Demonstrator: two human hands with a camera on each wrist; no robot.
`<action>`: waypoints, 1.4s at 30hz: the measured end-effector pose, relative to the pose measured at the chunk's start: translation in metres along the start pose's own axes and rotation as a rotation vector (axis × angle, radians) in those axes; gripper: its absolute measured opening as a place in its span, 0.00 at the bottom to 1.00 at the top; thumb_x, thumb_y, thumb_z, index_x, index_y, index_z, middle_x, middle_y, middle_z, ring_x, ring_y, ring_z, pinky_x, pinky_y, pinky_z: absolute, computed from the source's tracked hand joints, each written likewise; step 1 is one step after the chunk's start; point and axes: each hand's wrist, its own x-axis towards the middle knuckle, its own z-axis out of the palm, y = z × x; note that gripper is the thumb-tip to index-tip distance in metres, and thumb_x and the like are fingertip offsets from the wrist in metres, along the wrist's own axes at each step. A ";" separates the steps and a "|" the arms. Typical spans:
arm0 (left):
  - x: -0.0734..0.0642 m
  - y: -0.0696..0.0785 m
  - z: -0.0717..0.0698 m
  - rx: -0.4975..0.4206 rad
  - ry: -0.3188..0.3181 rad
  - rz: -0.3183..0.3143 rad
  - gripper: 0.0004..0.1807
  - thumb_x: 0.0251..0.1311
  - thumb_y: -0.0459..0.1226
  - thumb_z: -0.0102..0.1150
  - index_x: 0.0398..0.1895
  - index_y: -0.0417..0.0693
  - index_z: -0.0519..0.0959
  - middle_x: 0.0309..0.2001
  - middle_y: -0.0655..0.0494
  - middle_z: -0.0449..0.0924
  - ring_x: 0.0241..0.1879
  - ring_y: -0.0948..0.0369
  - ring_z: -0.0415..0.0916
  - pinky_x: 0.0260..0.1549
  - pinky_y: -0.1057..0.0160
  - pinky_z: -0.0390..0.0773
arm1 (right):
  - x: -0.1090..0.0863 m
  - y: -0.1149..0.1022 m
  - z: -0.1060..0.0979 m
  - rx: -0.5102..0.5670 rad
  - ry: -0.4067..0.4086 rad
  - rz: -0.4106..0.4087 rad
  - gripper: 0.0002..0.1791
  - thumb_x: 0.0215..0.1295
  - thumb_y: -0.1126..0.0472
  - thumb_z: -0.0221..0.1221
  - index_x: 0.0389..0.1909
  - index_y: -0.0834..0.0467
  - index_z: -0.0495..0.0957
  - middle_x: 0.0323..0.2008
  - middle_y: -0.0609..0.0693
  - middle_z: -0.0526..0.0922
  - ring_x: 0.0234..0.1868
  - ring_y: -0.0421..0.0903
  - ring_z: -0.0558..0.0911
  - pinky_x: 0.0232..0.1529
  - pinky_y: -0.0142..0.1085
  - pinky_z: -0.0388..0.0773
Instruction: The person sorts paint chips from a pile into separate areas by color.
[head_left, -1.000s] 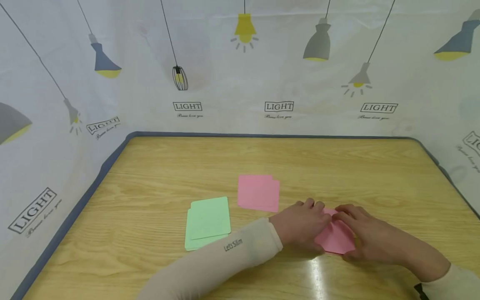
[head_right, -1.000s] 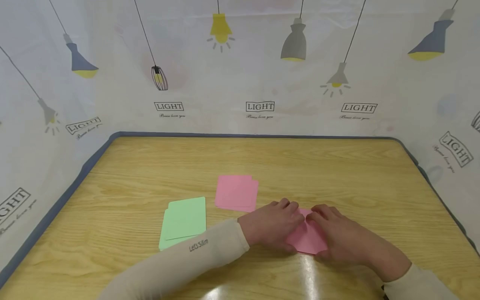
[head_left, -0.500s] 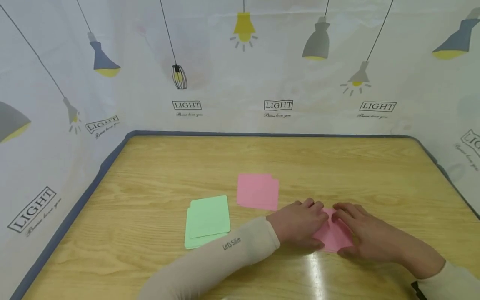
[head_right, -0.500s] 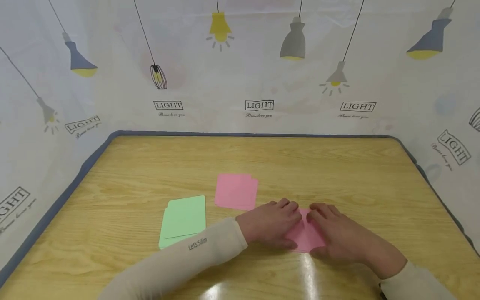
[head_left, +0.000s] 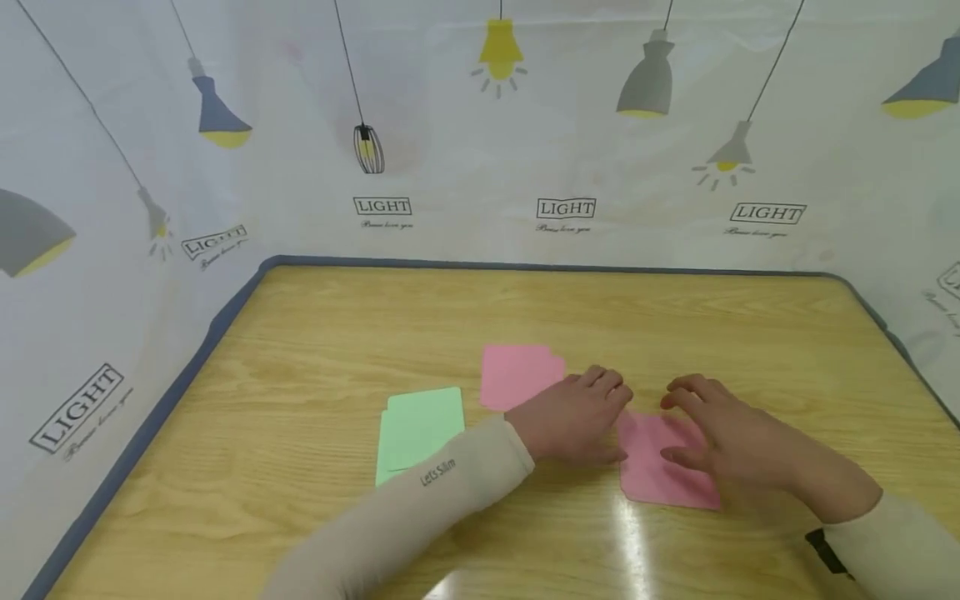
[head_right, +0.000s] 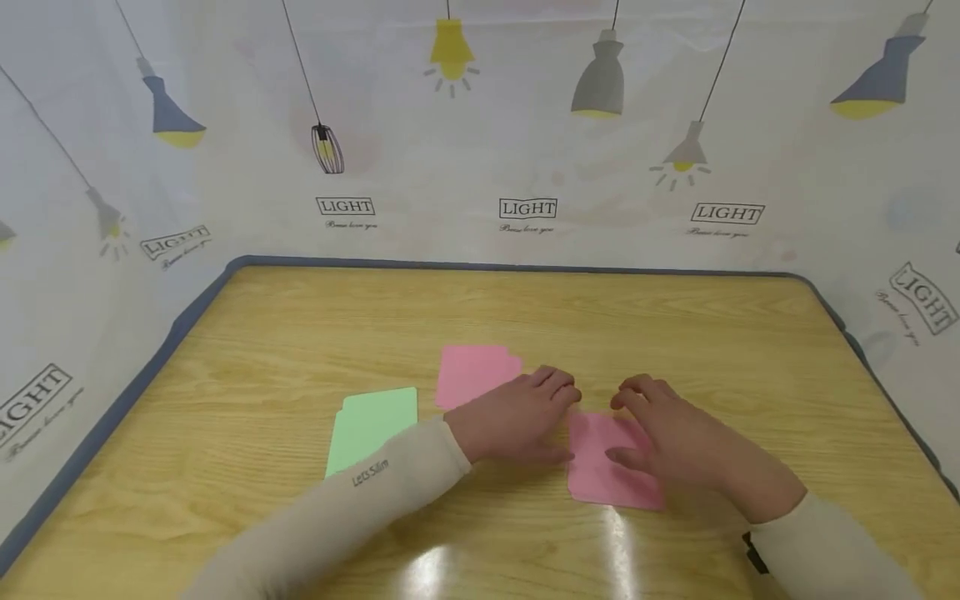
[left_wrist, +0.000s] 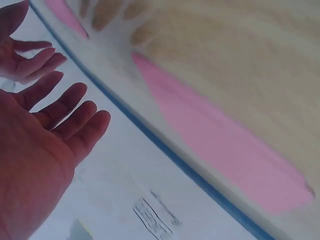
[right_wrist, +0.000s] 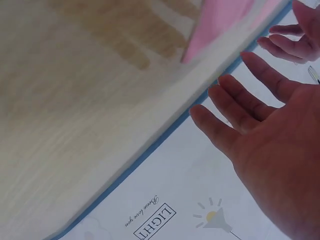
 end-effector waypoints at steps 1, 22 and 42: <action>-0.002 -0.006 -0.001 -0.012 0.007 -0.011 0.39 0.64 0.63 0.52 0.69 0.49 0.63 0.65 0.56 0.61 0.66 0.59 0.56 0.61 0.67 0.63 | 0.005 0.000 -0.003 0.006 0.010 -0.003 0.30 0.63 0.43 0.64 0.56 0.61 0.72 0.60 0.61 0.67 0.58 0.61 0.71 0.51 0.55 0.74; -0.050 -0.106 0.022 -0.332 -0.027 -0.295 0.44 0.54 0.58 0.68 0.68 0.46 0.65 0.67 0.50 0.58 0.66 0.52 0.56 0.60 0.57 0.67 | 0.122 -0.047 0.009 0.029 -0.114 -0.009 0.34 0.62 0.47 0.66 0.61 0.63 0.70 0.61 0.59 0.67 0.60 0.57 0.69 0.53 0.49 0.74; -0.056 -0.119 0.030 -0.390 -0.082 -0.329 0.45 0.55 0.59 0.66 0.70 0.47 0.63 0.69 0.50 0.58 0.67 0.52 0.55 0.63 0.55 0.64 | 0.165 -0.067 0.031 -0.067 -0.239 -0.070 0.32 0.60 0.48 0.68 0.58 0.63 0.70 0.61 0.60 0.65 0.61 0.58 0.65 0.58 0.48 0.70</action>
